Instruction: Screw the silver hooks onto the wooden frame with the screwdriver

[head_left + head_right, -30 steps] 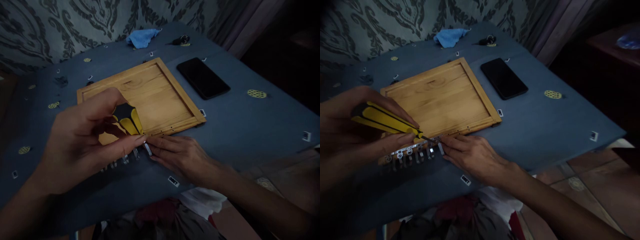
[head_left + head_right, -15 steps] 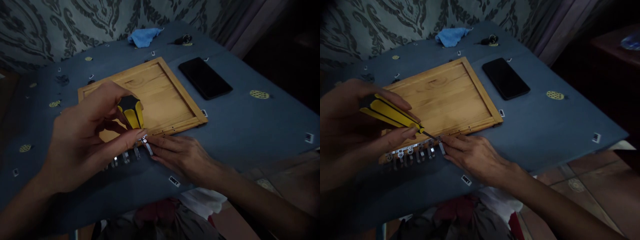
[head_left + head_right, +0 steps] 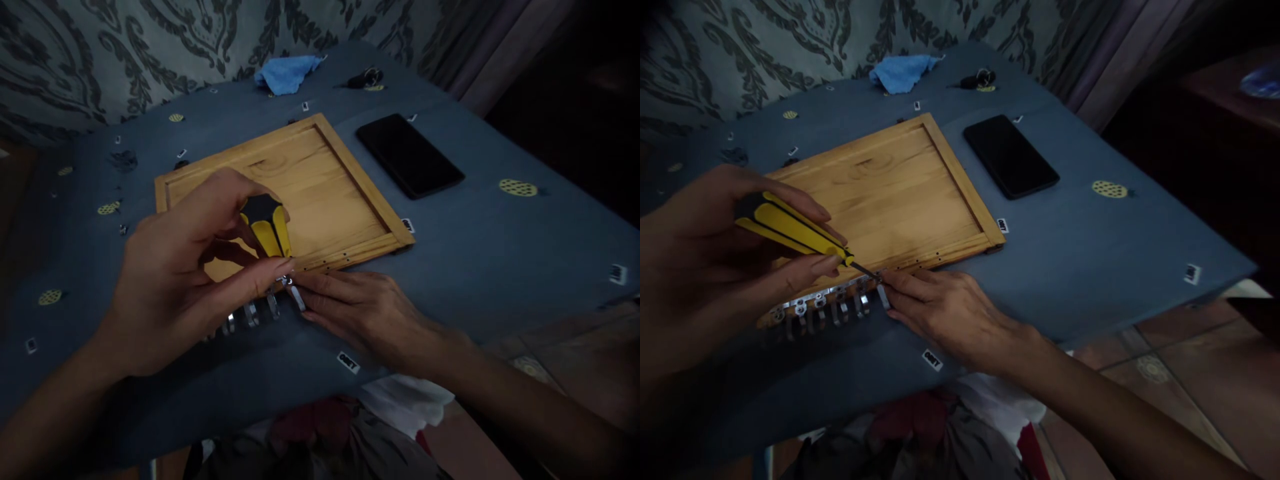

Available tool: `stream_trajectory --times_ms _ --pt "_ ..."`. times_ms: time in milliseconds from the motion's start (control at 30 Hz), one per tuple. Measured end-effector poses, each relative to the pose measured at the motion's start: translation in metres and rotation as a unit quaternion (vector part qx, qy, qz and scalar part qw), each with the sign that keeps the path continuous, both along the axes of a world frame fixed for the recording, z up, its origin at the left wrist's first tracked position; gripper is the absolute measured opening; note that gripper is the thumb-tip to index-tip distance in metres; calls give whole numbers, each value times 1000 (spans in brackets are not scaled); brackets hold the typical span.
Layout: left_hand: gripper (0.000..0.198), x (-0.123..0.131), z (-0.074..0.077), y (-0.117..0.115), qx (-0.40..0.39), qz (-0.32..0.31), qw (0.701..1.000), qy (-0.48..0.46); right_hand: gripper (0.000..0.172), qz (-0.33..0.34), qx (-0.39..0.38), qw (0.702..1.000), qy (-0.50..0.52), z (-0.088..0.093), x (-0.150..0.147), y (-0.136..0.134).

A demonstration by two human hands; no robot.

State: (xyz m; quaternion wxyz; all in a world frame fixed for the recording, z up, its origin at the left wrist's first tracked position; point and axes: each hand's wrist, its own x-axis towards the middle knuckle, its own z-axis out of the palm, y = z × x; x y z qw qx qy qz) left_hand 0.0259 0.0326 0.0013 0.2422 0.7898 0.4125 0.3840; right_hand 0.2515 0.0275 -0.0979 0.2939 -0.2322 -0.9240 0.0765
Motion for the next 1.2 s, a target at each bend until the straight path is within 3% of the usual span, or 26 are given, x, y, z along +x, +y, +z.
stream_trajectory --times_ms 100,267,367,833,933,1100,1200 --pt "31 2 2 0 -4 -6 1000 8 25 3 9 1000 10 0 0 1" --pt "19 5 6 -6 -13 58 997 57 25 2 15 1000 12 0 0 1" --pt "16 4 6 -6 -3 58 996 64 25 -2 16 1000 23 0 0 1" --pt "18 11 7 -11 -47 84 995 14 25 5 13 999 36 -3 -1 1" --pt "20 7 10 -12 -34 111 993 16 26 4 8 1000 26 -3 0 1" --pt "22 -1 7 -5 39 97 994 -12 28 12 -21 1000 20 -4 1 0" --pt "20 1 6 -3 -1 90 996 -21 28 12 -24 1000 12 -5 2 0"
